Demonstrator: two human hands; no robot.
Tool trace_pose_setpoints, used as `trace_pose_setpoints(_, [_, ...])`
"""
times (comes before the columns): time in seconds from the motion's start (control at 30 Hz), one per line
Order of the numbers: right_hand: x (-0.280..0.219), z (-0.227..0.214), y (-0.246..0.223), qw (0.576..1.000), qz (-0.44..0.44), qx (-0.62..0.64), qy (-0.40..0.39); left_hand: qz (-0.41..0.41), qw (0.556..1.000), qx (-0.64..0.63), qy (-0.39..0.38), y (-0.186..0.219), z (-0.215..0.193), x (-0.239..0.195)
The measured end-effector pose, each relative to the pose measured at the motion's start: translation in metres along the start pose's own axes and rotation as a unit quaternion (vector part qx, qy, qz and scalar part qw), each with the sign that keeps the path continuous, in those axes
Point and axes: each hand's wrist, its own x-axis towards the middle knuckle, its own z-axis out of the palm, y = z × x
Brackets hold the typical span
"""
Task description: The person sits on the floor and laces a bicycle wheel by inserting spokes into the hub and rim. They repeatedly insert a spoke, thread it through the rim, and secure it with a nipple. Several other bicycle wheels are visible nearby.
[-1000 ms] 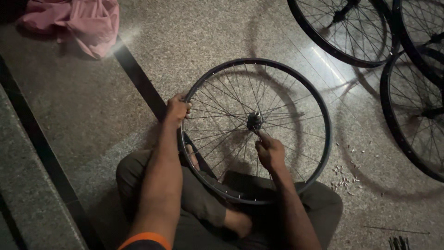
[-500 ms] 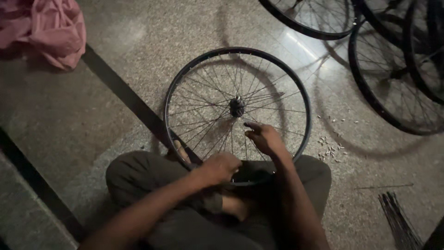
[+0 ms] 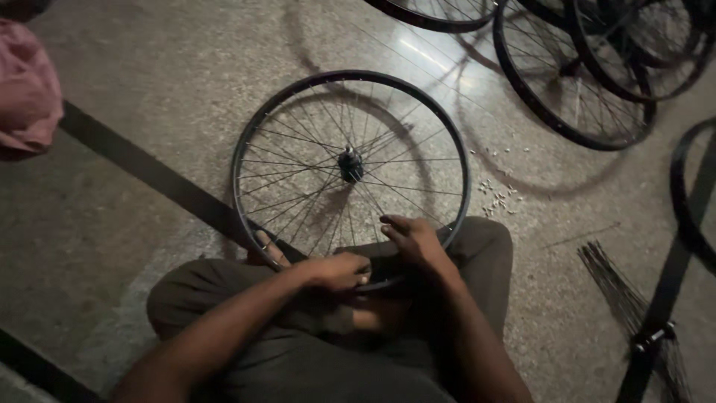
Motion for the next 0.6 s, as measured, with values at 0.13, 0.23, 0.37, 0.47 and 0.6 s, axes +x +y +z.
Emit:
trace_pose_setpoints(0.13, [-0.005,-0.003,-0.013,0.994,0.091,-0.059,-0.029,-0.051,0.996,0.067,0.043,0.009,0.001,-0.008])
trace_pose_setpoints(0.23, [-0.009,-0.001,-0.02,0.984,0.175,0.017,-0.027,0.012,0.999,0.043,0.017,0.008,-0.01,-0.015])
trace_pose_setpoints(0.37, [-0.014,0.006,-0.018,0.997,0.006,0.05,0.052,0.018,0.999,0.05,-0.006,0.006,-0.015,-0.01])
trace_pose_setpoints(0.47, [-0.014,0.01,-0.014,0.997,0.055,0.037,0.034,-0.008,0.996,0.086,0.007,0.003,-0.012,-0.008])
trace_pose_setpoints(0.6, [-0.014,0.009,-0.008,0.998,-0.006,0.048,0.035,0.041,0.998,-0.027,-0.037,-0.001,-0.005,-0.005])
